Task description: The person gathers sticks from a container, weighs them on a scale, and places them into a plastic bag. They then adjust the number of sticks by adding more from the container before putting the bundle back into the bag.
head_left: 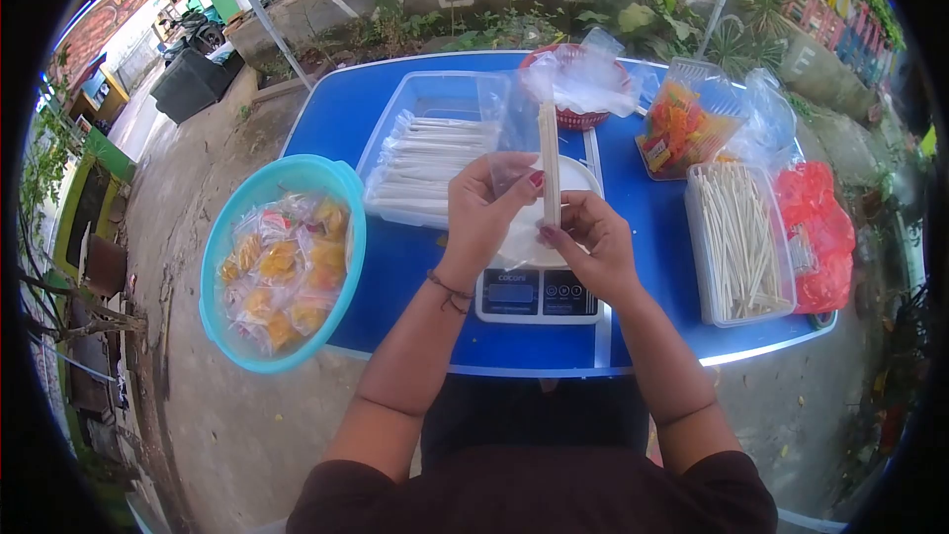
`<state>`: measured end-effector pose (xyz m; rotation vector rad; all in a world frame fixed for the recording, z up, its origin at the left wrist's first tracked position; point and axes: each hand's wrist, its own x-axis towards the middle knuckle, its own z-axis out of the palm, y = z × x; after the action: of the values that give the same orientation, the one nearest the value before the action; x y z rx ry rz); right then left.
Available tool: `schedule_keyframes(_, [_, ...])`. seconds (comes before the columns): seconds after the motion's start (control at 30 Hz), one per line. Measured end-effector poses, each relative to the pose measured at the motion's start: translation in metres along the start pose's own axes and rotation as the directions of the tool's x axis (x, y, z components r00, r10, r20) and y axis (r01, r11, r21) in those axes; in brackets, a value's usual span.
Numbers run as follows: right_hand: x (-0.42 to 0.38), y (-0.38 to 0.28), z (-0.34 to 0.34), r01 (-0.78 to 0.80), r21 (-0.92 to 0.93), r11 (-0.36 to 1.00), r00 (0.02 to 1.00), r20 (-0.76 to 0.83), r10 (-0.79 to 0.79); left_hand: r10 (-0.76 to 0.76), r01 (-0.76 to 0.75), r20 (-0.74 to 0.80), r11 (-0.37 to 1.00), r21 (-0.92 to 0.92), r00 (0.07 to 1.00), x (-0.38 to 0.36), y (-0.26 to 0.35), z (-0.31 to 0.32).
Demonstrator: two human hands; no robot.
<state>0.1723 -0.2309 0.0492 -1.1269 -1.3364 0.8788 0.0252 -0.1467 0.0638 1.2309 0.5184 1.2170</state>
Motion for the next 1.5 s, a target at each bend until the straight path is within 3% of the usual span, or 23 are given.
schedule_keyframes(0.03, [0.0, -0.002, -0.002, -0.019, -0.046, 0.999, 0.999, 0.034, 0.021, 0.004, -0.004, 0.02, 1.0, 0.004, 1.0, 0.0, 0.0, 0.0])
schedule_keyframes(0.1, [0.001, -0.007, -0.001, 0.174, -0.167, 0.97, 0.978, -0.09, -0.191, 0.01, -0.011, 0.061, 1.0, 0.011, 0.998, -0.001, 0.002, 0.001])
schedule_keyframes(0.23, [0.003, -0.008, -0.009, 0.419, -0.393, 0.818, 0.826, -0.208, -0.524, 0.034, -0.053, 0.132, 0.988, 0.148, 0.991, -0.007, 0.004, 0.007])
schedule_keyframes(0.37, [0.007, -0.002, -0.017, 0.534, -0.48, 0.695, 0.699, -0.211, -0.683, 0.14, -0.163, 0.149, 0.975, 0.152, 0.979, -0.011, -0.004, 0.013])
schedule_keyframes(0.67, [0.022, -0.034, -0.024, 0.512, -0.733, 0.448, 0.599, -0.069, -0.798, 0.127, -0.18, 0.181, 0.932, 0.315, 0.975, -0.011, -0.007, 0.012])
schedule_keyframes(0.77, [0.016, -0.049, -0.026, 0.368, -0.873, 0.321, 0.711, 0.042, -0.702, 0.128, -0.192, 0.204, 0.924, 0.331, 0.971, -0.011, -0.006, 0.011])
schedule_keyframes(0.87, [0.017, -0.045, -0.03, 0.361, -0.829, 0.428, 0.707, -0.057, -0.705, 0.098, -0.166, 0.205, 0.922, 0.349, 0.974, -0.011, -0.005, 0.013])
schedule_keyframes(0.97, [0.016, -0.054, -0.03, 0.362, -0.849, 0.386, 0.73, 0.0, -0.683, 0.087, -0.15, 0.197, 0.931, 0.334, 0.977, -0.011, -0.008, 0.012])
schedule_keyframes(1.07, [0.019, -0.05, -0.029, 0.363, -0.795, 0.486, 0.745, -0.066, -0.664, 0.105, -0.163, 0.19, 0.932, 0.325, 0.976, -0.009, -0.01, 0.011])
schedule_keyframes(1.27, [0.018, -0.036, -0.027, 0.36, -0.793, 0.491, 0.738, -0.08, -0.67, 0.138, -0.188, 0.18, 0.935, 0.301, 0.974, -0.007, -0.01, 0.009])
schedule_keyframes(1.37, [0.015, -0.027, -0.022, 0.365, -0.56, 0.744, 0.771, -0.266, -0.579, 0.136, -0.171, 0.14, 0.946, 0.276, 0.981, -0.006, -0.015, 0.007])
schedule_keyframes(1.5, [0.01, -0.012, -0.022, 0.315, -0.479, 0.819, 0.887, -0.158, -0.434, 0.075, -0.079, 0.069, 0.996, 0.05, 0.995, -0.005, -0.012, 0.007])
